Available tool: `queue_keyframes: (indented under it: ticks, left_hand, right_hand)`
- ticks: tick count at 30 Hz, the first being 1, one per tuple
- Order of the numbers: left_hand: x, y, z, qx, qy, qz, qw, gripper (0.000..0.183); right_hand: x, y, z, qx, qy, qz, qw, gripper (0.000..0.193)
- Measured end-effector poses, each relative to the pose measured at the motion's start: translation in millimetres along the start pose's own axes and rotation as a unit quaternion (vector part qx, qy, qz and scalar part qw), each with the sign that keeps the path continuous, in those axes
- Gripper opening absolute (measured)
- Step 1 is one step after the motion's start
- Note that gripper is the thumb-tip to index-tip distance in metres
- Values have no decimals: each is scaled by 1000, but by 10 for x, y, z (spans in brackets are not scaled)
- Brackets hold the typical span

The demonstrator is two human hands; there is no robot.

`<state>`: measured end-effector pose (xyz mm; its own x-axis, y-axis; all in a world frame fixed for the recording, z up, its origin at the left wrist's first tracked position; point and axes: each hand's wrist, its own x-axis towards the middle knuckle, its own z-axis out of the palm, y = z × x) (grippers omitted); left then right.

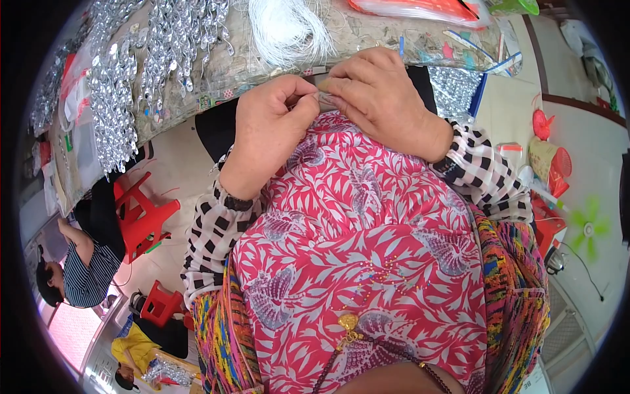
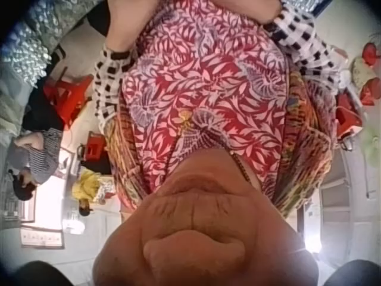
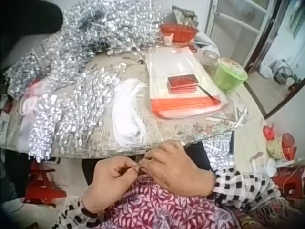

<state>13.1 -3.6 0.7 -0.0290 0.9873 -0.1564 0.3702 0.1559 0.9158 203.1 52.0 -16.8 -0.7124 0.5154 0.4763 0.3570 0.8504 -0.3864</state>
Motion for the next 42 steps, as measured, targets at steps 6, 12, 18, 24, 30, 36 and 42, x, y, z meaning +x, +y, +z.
queue_keyframes:
  ticks: [6,12,18,24,30,36,42]
  left_hand:
    - [19,-87,-30,-53,-17,-8,998,12]
    - [89,-139,-214,-88,-134,14,987,12]
    - [112,-278,-281,-298,-157,-49,940,13]
    - [41,-175,-201,-310,-47,-74,947,14]
    - [-32,-62,-228,-242,29,-79,967,14]
    - [-31,-61,-227,-259,5,-51,965,12]
    - [-25,-69,-262,-245,-20,-64,967,11]
  right_hand:
    - [18,6,26,15,-25,6,1000,22]
    - [40,12,-183,389,-145,233,879,9]
    - [129,-64,-363,796,-111,295,517,15]
    - [323,-85,-274,722,-39,291,626,17]
    - [269,-73,-62,175,-47,36,983,17]
    - [331,-140,-56,55,-50,-43,996,29]
    - [307,-92,-83,61,-103,-65,991,25]
